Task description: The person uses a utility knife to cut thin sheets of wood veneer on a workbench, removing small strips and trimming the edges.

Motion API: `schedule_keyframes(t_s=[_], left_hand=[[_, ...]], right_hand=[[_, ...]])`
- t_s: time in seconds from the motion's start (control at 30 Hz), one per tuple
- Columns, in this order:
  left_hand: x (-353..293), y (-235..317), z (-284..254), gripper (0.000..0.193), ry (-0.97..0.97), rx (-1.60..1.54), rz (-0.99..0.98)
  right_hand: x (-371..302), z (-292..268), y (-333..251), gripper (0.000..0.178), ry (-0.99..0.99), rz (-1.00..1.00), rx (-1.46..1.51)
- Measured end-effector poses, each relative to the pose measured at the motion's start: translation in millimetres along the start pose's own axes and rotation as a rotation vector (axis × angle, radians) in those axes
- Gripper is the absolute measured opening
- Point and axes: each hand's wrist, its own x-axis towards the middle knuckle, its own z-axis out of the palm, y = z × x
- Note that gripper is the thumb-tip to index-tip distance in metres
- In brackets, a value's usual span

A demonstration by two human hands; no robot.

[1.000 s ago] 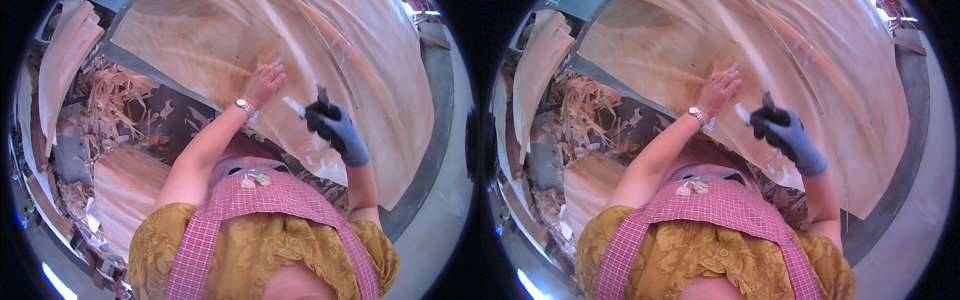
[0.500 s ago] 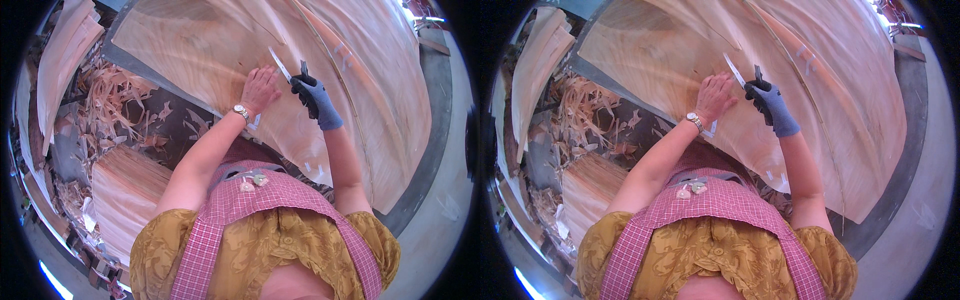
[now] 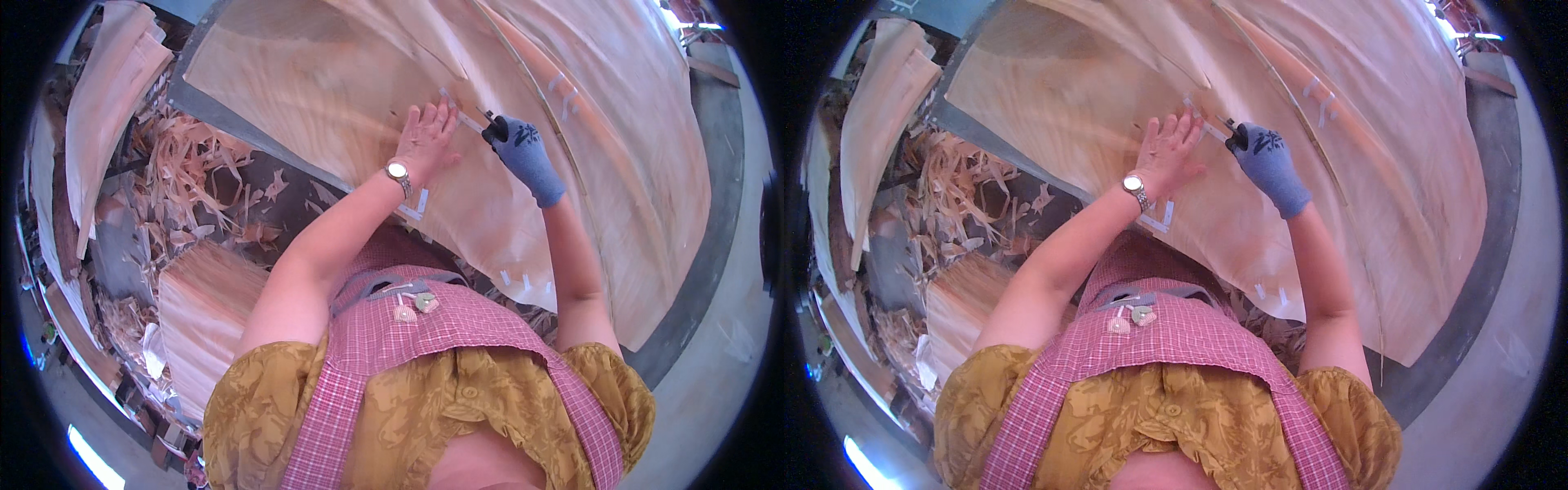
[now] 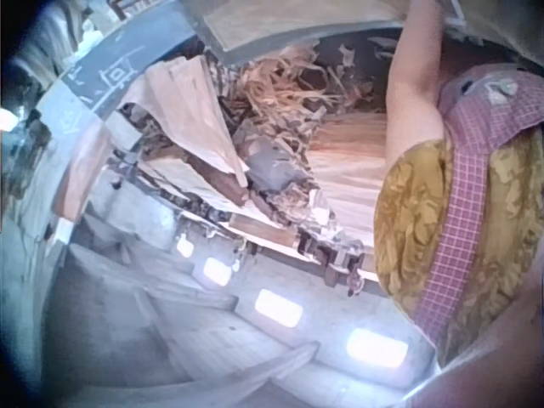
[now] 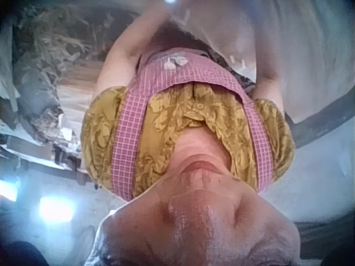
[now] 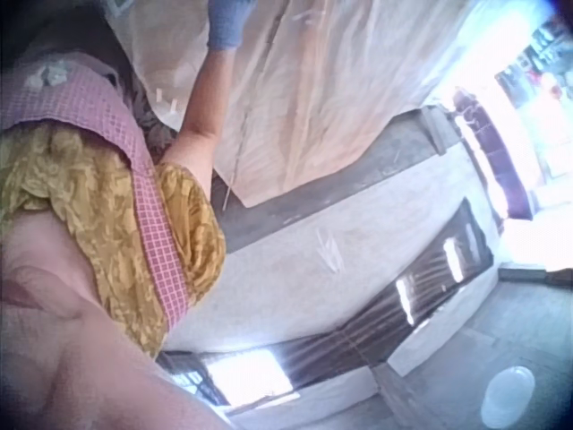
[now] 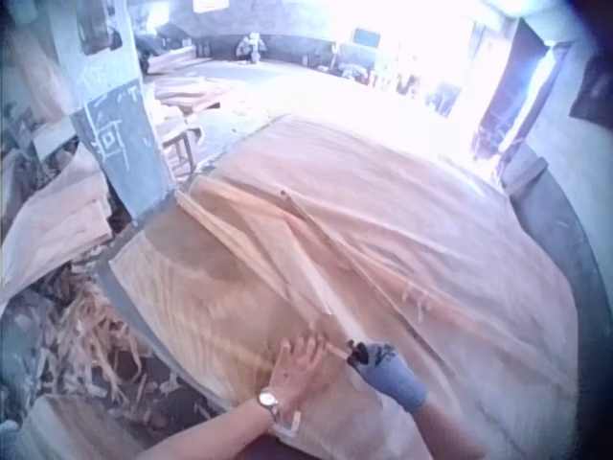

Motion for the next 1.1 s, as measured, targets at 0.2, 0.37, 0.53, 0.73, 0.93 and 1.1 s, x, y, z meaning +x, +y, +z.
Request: schedule_keyframes(t_s=[0.2, 0.37, 0.53, 0.73, 0.93, 1.1], left_hand=[[6, -2, -6, 0.085, -0.079, -0.028, 0.000], [58, -54, -20, 0.088, 0.162, -0.340, 0.090], [87, -93, -16, 0.094, 0.216, -0.107, 0.254], [92, -100, -7, 0.092, 0.141, -0.042, 0.264], [99, -105, -3, 0.093, 0.098, -0.086, 0.280], [98, -110, 1, 0.091, 0.122, -0.136, 0.306]], right_hand=[[1, -80, -4, 0.018, -0.245, 0.100, 0.147], [-12, -104, -21, 0.021, -0.279, 0.339, 0.710], [-17, -72, -17, 0.021, -0.220, 0.386, 0.831], [-11, -57, -10, 0.025, -0.221, 0.442, 0.876], [9, -52, -16, 0.024, -0.085, 0.473, 0.950], [42, -23, -25, 0.025, -0.045, 0.452, 1.071]])
